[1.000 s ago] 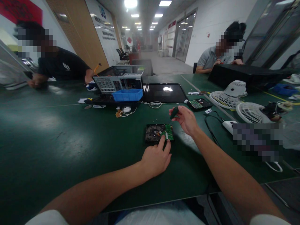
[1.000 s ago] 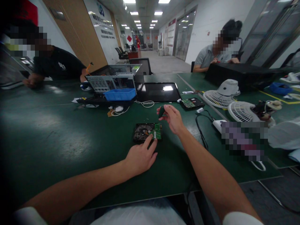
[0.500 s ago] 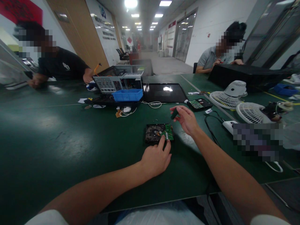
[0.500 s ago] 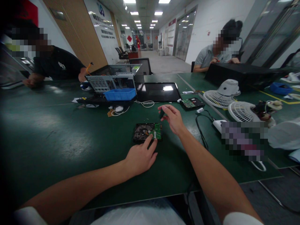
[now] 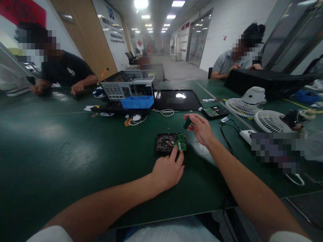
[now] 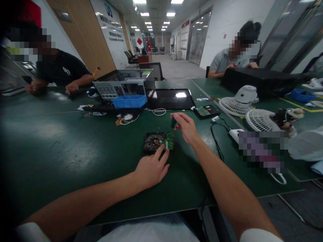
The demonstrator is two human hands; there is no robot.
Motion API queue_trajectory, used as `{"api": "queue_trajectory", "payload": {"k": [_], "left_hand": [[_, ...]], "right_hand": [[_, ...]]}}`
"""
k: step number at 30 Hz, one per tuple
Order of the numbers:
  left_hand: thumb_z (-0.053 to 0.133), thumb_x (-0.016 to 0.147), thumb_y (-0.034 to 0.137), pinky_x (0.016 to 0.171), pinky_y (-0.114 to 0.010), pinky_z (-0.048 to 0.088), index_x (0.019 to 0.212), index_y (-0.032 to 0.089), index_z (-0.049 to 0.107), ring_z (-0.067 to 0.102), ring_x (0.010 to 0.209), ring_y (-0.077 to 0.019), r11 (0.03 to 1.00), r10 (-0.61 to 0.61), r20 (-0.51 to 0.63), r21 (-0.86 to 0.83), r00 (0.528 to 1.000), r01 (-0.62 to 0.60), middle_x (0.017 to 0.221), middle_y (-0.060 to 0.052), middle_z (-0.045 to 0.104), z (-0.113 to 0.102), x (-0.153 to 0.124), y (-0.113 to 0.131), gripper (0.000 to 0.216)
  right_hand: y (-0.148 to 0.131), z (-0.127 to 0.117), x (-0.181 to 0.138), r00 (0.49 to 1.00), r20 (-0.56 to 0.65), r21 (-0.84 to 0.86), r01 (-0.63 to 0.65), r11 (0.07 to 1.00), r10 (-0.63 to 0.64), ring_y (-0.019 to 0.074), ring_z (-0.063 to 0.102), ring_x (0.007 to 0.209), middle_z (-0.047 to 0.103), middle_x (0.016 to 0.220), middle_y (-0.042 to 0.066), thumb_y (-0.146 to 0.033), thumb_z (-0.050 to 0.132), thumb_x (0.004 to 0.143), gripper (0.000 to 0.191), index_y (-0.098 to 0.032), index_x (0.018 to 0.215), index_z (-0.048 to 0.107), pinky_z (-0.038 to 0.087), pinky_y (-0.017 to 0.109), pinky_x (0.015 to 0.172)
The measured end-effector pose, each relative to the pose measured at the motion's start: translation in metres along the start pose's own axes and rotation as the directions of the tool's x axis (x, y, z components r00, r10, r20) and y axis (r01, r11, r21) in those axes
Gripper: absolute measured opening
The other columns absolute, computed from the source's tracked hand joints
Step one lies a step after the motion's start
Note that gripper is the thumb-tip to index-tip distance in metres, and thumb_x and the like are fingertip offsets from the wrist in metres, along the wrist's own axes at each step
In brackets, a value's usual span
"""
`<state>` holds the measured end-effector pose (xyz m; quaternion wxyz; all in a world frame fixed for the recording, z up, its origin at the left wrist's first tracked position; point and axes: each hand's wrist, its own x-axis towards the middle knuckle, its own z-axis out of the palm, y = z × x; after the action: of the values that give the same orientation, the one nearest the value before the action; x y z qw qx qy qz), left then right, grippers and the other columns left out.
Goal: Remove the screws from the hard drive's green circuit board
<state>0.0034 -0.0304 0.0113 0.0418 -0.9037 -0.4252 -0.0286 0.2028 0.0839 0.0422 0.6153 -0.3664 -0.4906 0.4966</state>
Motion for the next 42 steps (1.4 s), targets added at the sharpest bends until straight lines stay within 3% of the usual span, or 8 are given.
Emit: {"api": "queue_trajectory", "payload": {"k": [6,10,19,25,32,37,42], "left_hand": [[0.049,0.101,0.041,0.073,-0.038,0.06,0.154,0.014,0.046,0.075,0.091,-0.0266,1.0,0.004,-0.003,-0.008,1.0,-0.004,0.161,-0.024,0.04,-0.0002,-0.0002,-0.0007,0.06],[0.052,0.1,0.041,0.074,-0.04,0.06,0.154,0.014,0.046,0.075,0.092,-0.0281,1.0,-0.001,-0.007,-0.028,1.0,0.001,0.161,-0.025,0.04,-0.0017,0.0001,-0.0006,0.06],[0.053,0.1,0.041,0.075,-0.039,0.06,0.154,0.015,0.046,0.075,0.093,-0.0278,1.0,-0.002,-0.008,-0.031,1.0,0.002,0.161,-0.025,0.04,-0.0017,0.0001,-0.0007,0.06],[0.05,0.101,0.041,0.075,-0.039,0.06,0.154,0.014,0.046,0.075,0.093,-0.0275,1.0,-0.006,0.008,-0.017,1.0,0.006,0.162,-0.025,0.04,-0.0022,0.0007,0.0002,0.059],[0.049,0.101,0.04,0.073,-0.04,0.06,0.154,0.013,0.046,0.075,0.091,-0.0274,1.0,0.004,0.008,-0.019,1.0,-0.004,0.161,-0.025,0.04,-0.0047,0.0006,0.0002,0.059],[0.048,0.102,0.041,0.073,-0.039,0.06,0.155,0.013,0.045,0.075,0.091,-0.0276,1.0,0.004,-0.004,-0.012,1.0,-0.004,0.161,-0.025,0.041,-0.0014,-0.0002,-0.0002,0.06],[0.048,0.102,0.041,0.072,-0.039,0.06,0.155,0.014,0.045,0.075,0.092,-0.0274,1.0,-0.001,-0.013,-0.004,1.0,0.001,0.163,-0.024,0.039,0.001,0.0,-0.0005,0.06]], "right_hand": [[-0.0022,0.0035,-0.0034,0.999,0.045,0.021,-0.016,1.0,0.015,0.0202,0.07,0.093,0.076,0.11,0.006,-0.05,0.079,0.083,0.027,-0.024,0.093,0.076,0.051,0.024,0.055],[-0.0018,0.0044,-0.0038,0.997,0.068,0.096,-0.053,0.994,0.047,0.0222,0.073,0.093,0.077,0.105,0.009,-0.054,0.072,0.088,0.033,-0.022,0.097,0.074,0.057,0.028,0.062],[-0.0002,0.0019,-0.0023,0.999,0.044,-0.007,-0.008,1.0,0.008,0.019,0.069,0.091,0.075,0.105,0.005,-0.05,0.076,0.086,0.028,-0.028,0.104,0.077,0.052,0.025,0.058],[-0.0001,0.0035,-0.0025,1.0,0.011,-0.027,0.013,1.0,-0.013,0.017,0.065,0.085,0.074,0.108,0.004,-0.049,0.08,0.083,0.024,-0.027,0.093,0.079,0.05,0.025,0.057],[0.0013,0.0016,-0.0014,0.998,0.039,0.064,-0.047,0.997,0.044,0.0211,0.07,0.09,0.076,0.102,0.007,-0.058,0.071,0.087,0.035,-0.024,0.094,0.073,0.053,0.027,0.059],[0.0005,0.0011,-0.0025,0.999,0.05,0.037,-0.017,0.999,0.015,0.0194,0.069,0.088,0.075,0.098,0.004,-0.051,0.076,0.085,0.026,-0.026,0.091,0.071,0.053,0.026,0.06],[-0.0008,0.0024,-0.0033,0.998,0.064,-0.048,0.018,0.999,-0.015,0.0176,0.065,0.085,0.073,0.101,0.004,-0.05,0.076,0.086,0.025,-0.028,0.097,0.078,0.05,0.025,0.056]]}}
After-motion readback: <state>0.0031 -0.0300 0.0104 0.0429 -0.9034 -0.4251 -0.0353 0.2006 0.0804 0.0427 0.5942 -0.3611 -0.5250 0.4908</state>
